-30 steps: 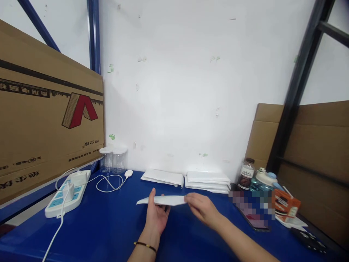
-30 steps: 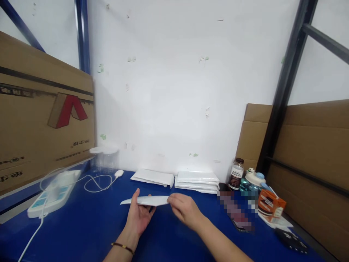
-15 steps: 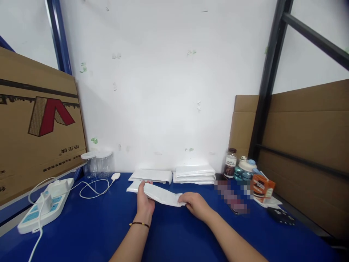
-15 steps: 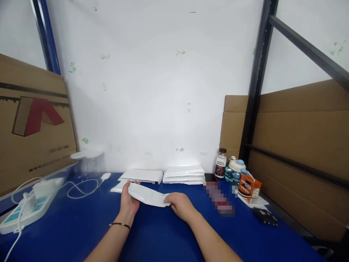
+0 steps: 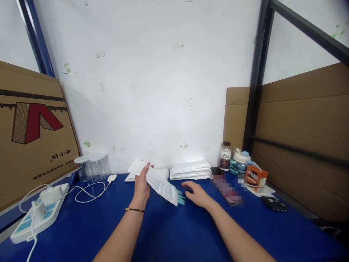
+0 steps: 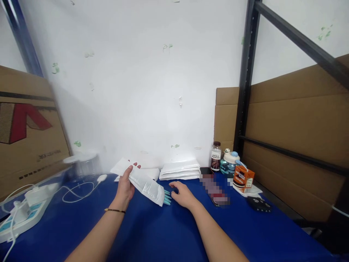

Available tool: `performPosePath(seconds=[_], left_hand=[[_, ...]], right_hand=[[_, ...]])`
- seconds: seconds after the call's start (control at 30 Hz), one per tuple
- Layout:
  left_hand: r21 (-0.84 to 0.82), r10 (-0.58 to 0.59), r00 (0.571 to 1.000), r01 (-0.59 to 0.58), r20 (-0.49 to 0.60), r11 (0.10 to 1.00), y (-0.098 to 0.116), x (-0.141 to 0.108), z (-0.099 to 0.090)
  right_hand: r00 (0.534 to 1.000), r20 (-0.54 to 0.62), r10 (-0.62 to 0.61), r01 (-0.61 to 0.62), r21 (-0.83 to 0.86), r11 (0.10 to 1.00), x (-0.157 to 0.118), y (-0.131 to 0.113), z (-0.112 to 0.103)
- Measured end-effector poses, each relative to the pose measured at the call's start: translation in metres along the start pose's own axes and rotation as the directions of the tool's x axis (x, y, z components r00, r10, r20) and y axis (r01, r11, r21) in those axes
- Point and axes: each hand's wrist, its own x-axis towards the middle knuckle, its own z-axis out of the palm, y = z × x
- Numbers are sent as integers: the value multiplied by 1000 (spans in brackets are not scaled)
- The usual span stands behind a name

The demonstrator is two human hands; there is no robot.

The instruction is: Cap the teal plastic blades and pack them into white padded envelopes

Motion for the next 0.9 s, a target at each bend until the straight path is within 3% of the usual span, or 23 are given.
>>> performPosePath(seconds=[0.17,0.4,0.6,0.7,0.8,0.9], left_hand=[[-6,-50,998,50,-41,999,8,5,-3],[-64,-78,992,72,-101,995,26,10,-19],[-27,-7,981,2,-193,1000,61,24,-51],[6,81,973,-82,-217,997,85,30,-61],[49,182,966,-176,-184,983,105,33,-64],[187,289,955,-272,-67,944,113,31,-60]], right_hand=[[977,208,55,-47,-43,998,-4,-7,8],[971,240,-10,68,-234,970,6,-21,31],[961,275,-30,102,-252,962,3,-19,28],[960,275,-47,117,-243,963,1,-18,26],[960,277,-50,121,-245,962,1,-18,26],[958,282,-46,119,-249,961,1,-18,27]])
